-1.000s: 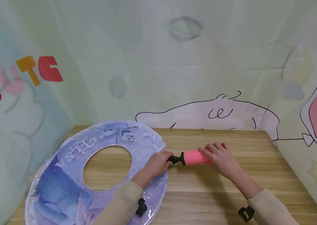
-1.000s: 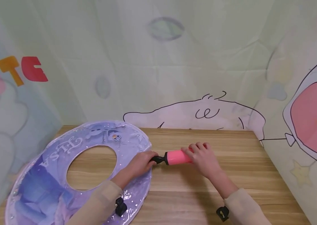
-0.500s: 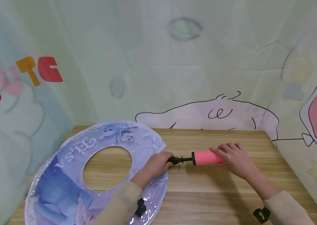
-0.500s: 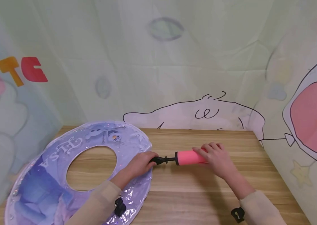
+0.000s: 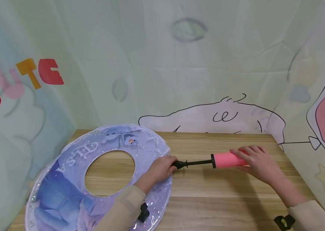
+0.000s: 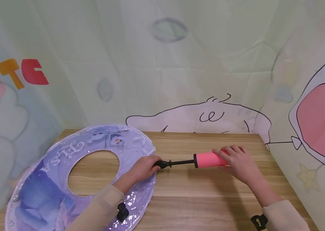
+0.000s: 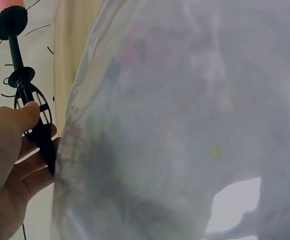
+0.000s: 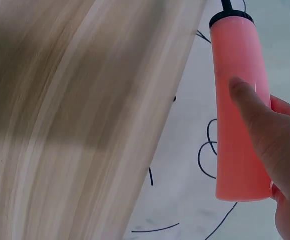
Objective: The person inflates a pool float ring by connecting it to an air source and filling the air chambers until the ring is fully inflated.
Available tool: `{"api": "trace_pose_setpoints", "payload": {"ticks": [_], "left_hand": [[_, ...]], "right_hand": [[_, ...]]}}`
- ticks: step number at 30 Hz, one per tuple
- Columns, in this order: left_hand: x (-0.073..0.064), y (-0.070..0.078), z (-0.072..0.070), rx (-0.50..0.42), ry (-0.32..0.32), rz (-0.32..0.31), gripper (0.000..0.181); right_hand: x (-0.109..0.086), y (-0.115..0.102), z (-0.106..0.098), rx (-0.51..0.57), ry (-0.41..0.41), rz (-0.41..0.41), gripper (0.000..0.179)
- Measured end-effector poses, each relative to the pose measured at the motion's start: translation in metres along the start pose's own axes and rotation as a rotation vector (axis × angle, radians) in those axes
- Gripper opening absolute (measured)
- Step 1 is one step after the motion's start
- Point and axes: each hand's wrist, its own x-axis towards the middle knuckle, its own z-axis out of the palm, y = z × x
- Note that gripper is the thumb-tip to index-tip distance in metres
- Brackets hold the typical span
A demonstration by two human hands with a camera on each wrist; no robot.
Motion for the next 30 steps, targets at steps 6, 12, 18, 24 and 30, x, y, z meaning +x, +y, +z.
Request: {"api": "trace_pose_setpoints", "payload": {"ticks": [6, 12, 18, 24, 30], "left_hand": [[0.001, -0.001, 0.001, -0.002, 0.003, 0.000, 0.021], [0.001, -0.003, 0.003, 0.004, 0.004, -0.007, 0.022], [0.001, -0.003, 0.003, 0.017, 0.035, 0.036, 0.022], [0.001, -0.003, 0.003, 0.059, 0.055, 0.066, 0.021], [0.000, -0.003, 0.004, 0.073, 0.073, 0.082, 0.021]], "right_hand": [[-0.009, 0.010, -0.012, -0.019, 0.001, 0.025, 0.074], [-0.013, 0.015, -0.011, -0.054, 0.009, 0.017, 0.075], [0.001, -0.001, 0.003, -0.062, 0.005, -0.055, 0.058], [0.020, -0.022, 0.011, -0.115, 0.014, -0.080, 0.065], [0.034, -0.039, 0.018, -0.124, 0.000, -0.086, 0.063]]}}
